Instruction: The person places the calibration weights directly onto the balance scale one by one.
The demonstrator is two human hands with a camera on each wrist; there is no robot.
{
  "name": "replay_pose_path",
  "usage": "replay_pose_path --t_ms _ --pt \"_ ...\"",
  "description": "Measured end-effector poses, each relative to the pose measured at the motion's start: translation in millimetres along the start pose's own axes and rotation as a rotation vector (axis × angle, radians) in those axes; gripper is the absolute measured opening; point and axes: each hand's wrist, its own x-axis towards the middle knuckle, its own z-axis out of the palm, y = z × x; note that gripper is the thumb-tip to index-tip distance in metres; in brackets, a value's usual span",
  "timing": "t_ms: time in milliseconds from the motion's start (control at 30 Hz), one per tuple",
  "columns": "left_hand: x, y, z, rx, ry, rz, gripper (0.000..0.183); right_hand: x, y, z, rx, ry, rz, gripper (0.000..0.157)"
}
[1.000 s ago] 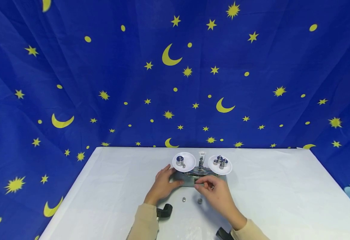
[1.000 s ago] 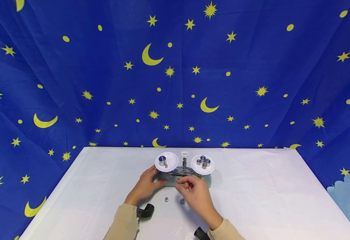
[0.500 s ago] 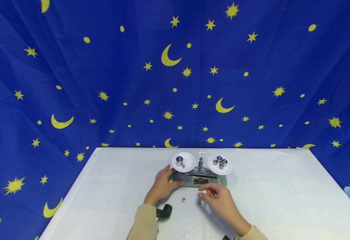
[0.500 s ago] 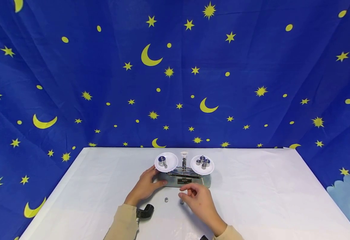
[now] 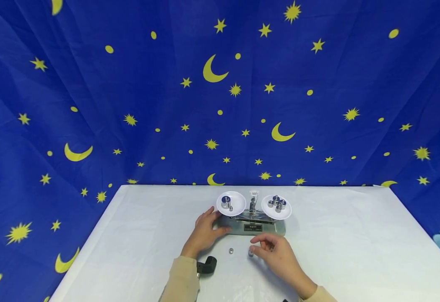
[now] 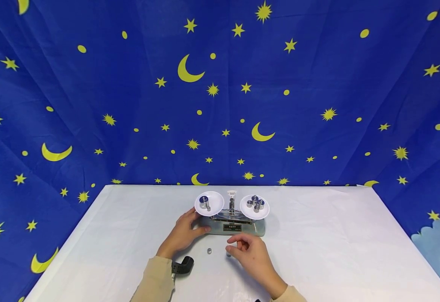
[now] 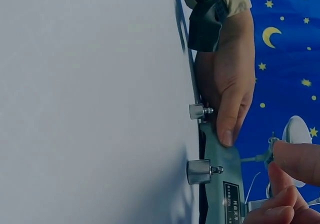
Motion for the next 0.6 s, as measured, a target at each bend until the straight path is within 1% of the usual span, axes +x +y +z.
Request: replay_pose_path --t_ms 100,233,467,600 --pt "-0.6 -0.2 -0.1 -0.004 -0.001 -0.007 0.065 0.2 1.8 0.4 0.004 -0.005 0.021 0.013" --pt "-0.5 -0.4 0.1 -0.004 0.002 0.004 0.065 0.5 3.7 0.4 0.017 -0.013 0.050 0.015" --pt "-0.4 -0.7 0.1 0.003 0.009 0.018 0.064 -0.1 6.0 0.3 0.076 -0.044 0.103 0.019" --pt "0.1 -1.0 0.0 0.008 0.010 0.018 0.065 -0.5 7.7 0.8 0.088 -0.053 0.125 0.021"
